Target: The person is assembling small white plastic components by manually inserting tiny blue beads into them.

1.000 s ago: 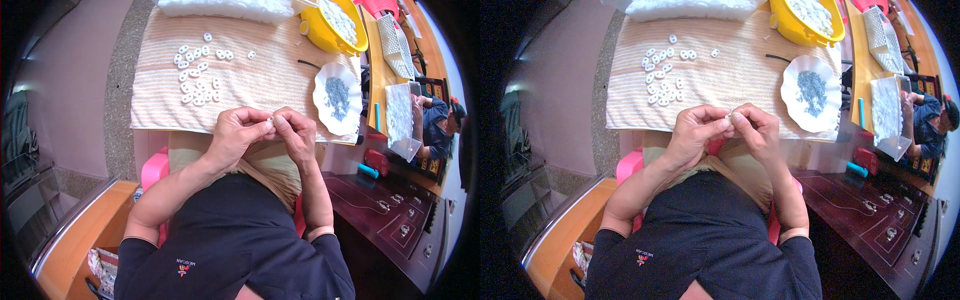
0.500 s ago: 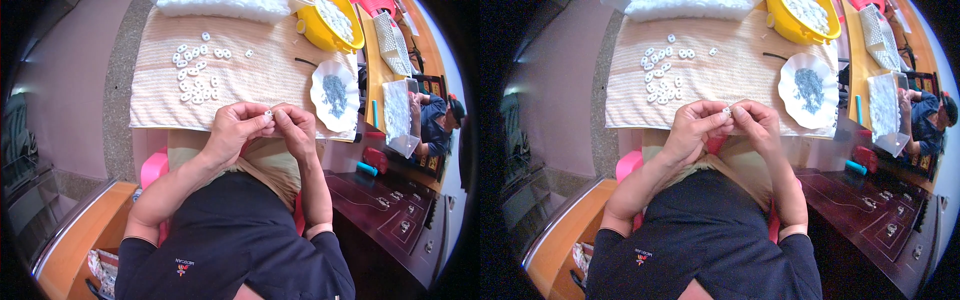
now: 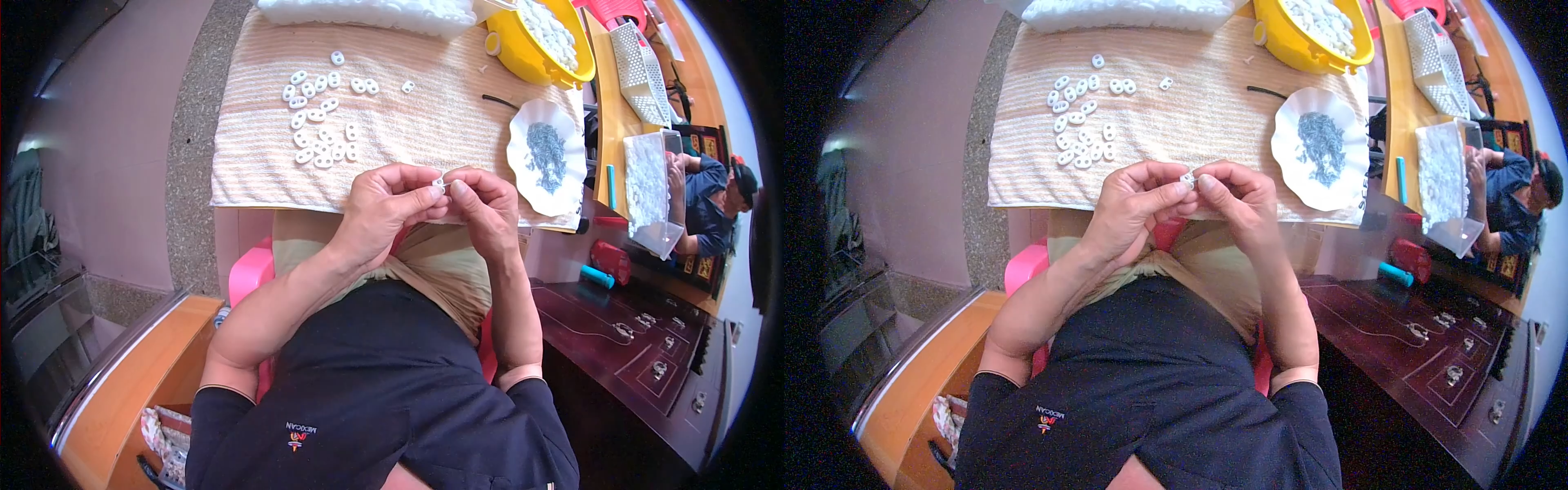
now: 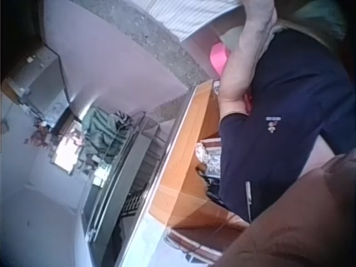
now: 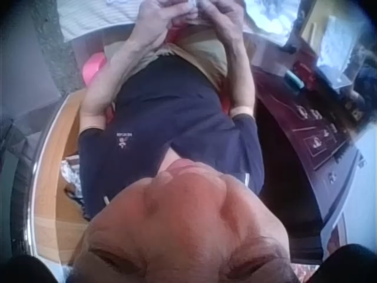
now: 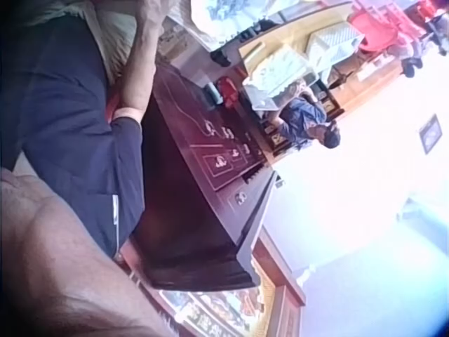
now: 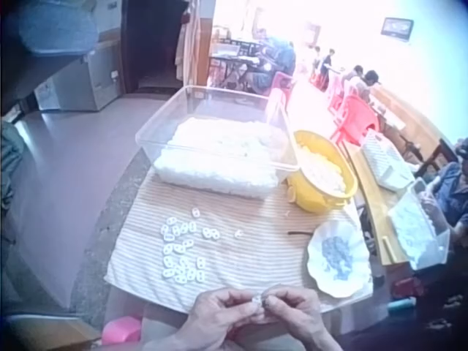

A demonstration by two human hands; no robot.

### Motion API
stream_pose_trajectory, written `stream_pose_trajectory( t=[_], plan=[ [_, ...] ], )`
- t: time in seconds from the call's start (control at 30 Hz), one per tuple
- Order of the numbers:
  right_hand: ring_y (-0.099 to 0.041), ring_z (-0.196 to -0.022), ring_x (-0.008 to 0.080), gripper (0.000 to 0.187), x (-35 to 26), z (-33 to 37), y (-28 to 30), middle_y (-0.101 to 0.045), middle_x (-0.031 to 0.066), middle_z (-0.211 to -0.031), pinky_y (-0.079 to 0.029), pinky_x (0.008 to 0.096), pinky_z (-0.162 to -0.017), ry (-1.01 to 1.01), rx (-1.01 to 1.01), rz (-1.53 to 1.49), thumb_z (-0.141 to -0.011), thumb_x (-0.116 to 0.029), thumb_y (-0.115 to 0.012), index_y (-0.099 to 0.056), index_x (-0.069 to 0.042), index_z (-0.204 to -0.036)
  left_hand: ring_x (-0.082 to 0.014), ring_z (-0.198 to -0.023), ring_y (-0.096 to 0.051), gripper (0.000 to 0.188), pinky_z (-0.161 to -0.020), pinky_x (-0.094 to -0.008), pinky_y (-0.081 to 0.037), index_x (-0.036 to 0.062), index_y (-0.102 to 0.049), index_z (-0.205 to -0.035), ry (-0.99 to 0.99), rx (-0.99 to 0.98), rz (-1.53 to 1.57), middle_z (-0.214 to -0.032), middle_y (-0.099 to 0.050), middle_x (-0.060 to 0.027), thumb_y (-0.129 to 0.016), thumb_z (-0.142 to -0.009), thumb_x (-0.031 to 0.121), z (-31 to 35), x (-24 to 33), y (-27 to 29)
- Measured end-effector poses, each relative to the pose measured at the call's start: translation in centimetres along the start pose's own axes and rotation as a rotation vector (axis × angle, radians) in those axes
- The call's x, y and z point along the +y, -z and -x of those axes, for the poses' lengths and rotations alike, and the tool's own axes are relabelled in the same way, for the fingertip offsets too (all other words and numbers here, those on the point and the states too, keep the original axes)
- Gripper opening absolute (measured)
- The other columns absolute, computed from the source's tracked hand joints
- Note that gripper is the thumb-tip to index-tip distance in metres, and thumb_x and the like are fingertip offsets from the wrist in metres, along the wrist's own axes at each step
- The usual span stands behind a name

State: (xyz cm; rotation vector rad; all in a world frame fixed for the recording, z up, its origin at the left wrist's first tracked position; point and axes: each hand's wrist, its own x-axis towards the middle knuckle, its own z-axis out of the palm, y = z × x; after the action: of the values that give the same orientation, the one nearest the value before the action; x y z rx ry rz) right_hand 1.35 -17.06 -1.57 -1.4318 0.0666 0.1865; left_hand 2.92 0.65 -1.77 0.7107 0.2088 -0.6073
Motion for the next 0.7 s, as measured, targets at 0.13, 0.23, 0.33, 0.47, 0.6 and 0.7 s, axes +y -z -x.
stream_pose_trajectory(
  t=[0.13, 0.23, 0.33, 0.47, 0.6, 0.7],
  plan=[
    [-0.061, -0.078, 0.0065, 0.014, -0.24, -0.07, -0.13, -0.067, 0.0024, -0.087, -0.05, 0.0205, -0.071, 0.014, -0.032, -0.014, -0.092, -0.011, -0.061, -0.066, 0.002, -0.097, -0.0153, -0.081, -0.066, 0.019, -0.075, -0.026, -0.057, -0.0065, -0.059, -0.105, -0.004, -0.007, 0.005, -0.094, -0.066, -0.0126, -0.064, -0.087, 0.0, 0.01, 0.0, -0.02],
    [-0.06, -0.078, 0.0063, 0.014, -0.27, -0.12, -0.08, -0.067, 0.0024, -0.088, -0.05, 0.0203, -0.071, 0.007, -0.042, -0.01, -0.093, -0.01, -0.061, -0.066, 0.002, -0.096, -0.0153, -0.081, -0.066, 0.019, -0.075, -0.0261, -0.057, -0.0065, -0.059, -0.104, 0.0, -0.011, 0.015, -0.094, -0.066, -0.0127, -0.064, -0.087, 0.0, 0.06, 0.03, 0.05],
    [-0.06, -0.078, 0.0063, 0.013, -0.37, -0.04, -0.12, -0.067, 0.0024, -0.087, -0.05, 0.0202, -0.071, -0.01, -0.039, -0.015, -0.093, -0.009, -0.06, -0.066, 0.002, -0.096, -0.0153, -0.081, -0.066, 0.019, -0.075, -0.0263, -0.057, -0.0064, -0.059, -0.104, -0.004, -0.02, 0.022, -0.094, -0.066, -0.0129, -0.063, -0.087, 0.0, 0.05, 0.0, 0.04],
    [-0.06, -0.079, 0.0067, 0.013, -0.23, -0.04, -0.05, -0.067, 0.0025, -0.087, -0.05, 0.0203, -0.072, 0.014, -0.043, 0.027, -0.093, -0.009, -0.06, -0.066, 0.002, -0.096, -0.0152, -0.08, -0.066, 0.019, -0.075, -0.0263, -0.057, -0.0064, -0.059, -0.104, -0.006, -0.02, 0.022, -0.094, -0.066, -0.0129, -0.063, -0.087, 0.0, 0.08, 0.04, -0.02],
    [-0.06, -0.079, 0.0068, 0.014, -0.11, 0.03, -0.2, -0.067, 0.0027, -0.087, -0.05, 0.0204, -0.072, 0.015, -0.046, 0.03, -0.093, -0.01, -0.06, -0.066, 0.002, -0.096, -0.0149, -0.08, -0.066, 0.018, -0.075, -0.0262, -0.057, -0.0064, -0.059, -0.104, -0.001, -0.006, 0.015, -0.094, -0.066, -0.013, -0.064, -0.087, 0.0, 0.16, 0.06, -0.12],
    [-0.061, -0.079, 0.0068, 0.014, -0.04, 0.03, -0.17, -0.067, 0.0027, -0.087, -0.05, 0.0206, -0.072, 0.009, -0.042, 0.022, -0.093, -0.01, -0.06, -0.066, 0.002, -0.096, -0.0149, -0.08, -0.066, 0.018, -0.075, -0.0262, -0.057, -0.0065, -0.06, -0.104, 0.0, -0.005, 0.017, -0.094, -0.066, -0.013, -0.063, -0.087, 0.0, 0.22, 0.1, -0.18]
  ],
)
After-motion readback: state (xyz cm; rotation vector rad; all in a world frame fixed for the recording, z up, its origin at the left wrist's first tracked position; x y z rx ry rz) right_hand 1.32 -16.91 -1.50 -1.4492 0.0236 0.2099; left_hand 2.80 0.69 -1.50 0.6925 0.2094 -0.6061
